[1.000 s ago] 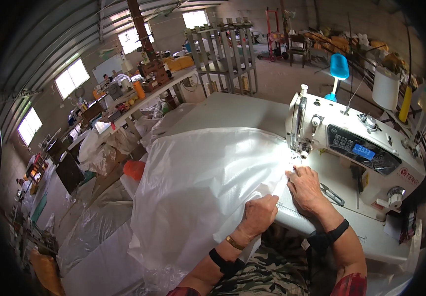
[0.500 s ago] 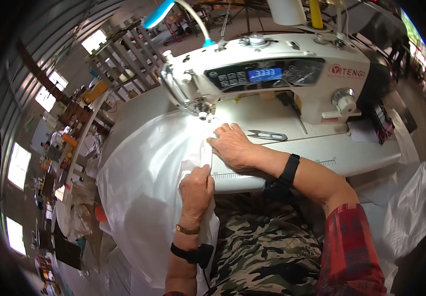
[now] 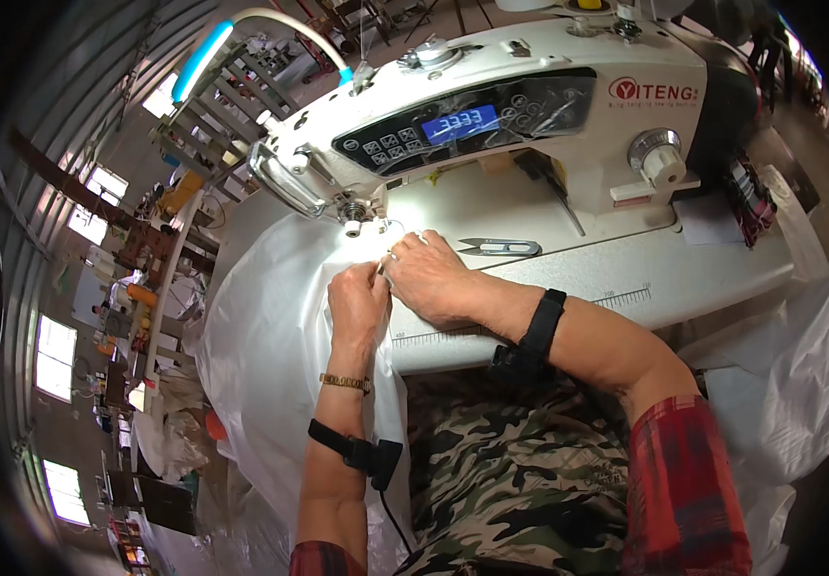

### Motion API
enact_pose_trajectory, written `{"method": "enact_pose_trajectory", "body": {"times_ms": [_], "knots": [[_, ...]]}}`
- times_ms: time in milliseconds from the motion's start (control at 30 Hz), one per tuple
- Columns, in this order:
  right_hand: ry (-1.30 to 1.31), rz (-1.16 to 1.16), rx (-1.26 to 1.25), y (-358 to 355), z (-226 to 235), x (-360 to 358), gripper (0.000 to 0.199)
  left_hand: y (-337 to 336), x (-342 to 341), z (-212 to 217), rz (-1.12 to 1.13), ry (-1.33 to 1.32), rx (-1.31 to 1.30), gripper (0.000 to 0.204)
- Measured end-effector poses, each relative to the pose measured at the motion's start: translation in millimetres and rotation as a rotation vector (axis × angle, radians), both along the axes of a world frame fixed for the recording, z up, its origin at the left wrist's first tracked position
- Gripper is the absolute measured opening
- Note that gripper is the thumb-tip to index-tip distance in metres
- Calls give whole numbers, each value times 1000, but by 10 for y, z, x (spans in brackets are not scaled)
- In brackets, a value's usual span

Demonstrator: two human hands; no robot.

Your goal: Sewing white plastic material using an industrial sewing machine.

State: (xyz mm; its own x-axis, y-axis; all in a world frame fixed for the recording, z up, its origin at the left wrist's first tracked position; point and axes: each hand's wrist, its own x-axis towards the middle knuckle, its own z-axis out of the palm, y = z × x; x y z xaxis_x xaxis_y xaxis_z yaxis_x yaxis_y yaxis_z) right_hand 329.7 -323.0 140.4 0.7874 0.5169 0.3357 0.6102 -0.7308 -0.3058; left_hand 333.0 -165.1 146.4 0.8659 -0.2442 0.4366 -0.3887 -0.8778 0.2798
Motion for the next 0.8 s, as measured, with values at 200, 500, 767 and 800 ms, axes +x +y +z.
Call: {"method": "enact_pose_trajectory", "body": {"times_ms": [200,500,767,800], "knots": [[-5,-12,1,-91,6,114,33,4,-89,137,-6,168,-151,20],[97,-24,-117,-73,26,130,48,647,-1647,-81,59,-56,61,53],[-121,18,127,7,-20,-253,34,1699,-1110,-340,144,-117,238,52],[-174,59,266,41,-45,-392,29,1785,-1065,-333,145,-117,232,52]]}}
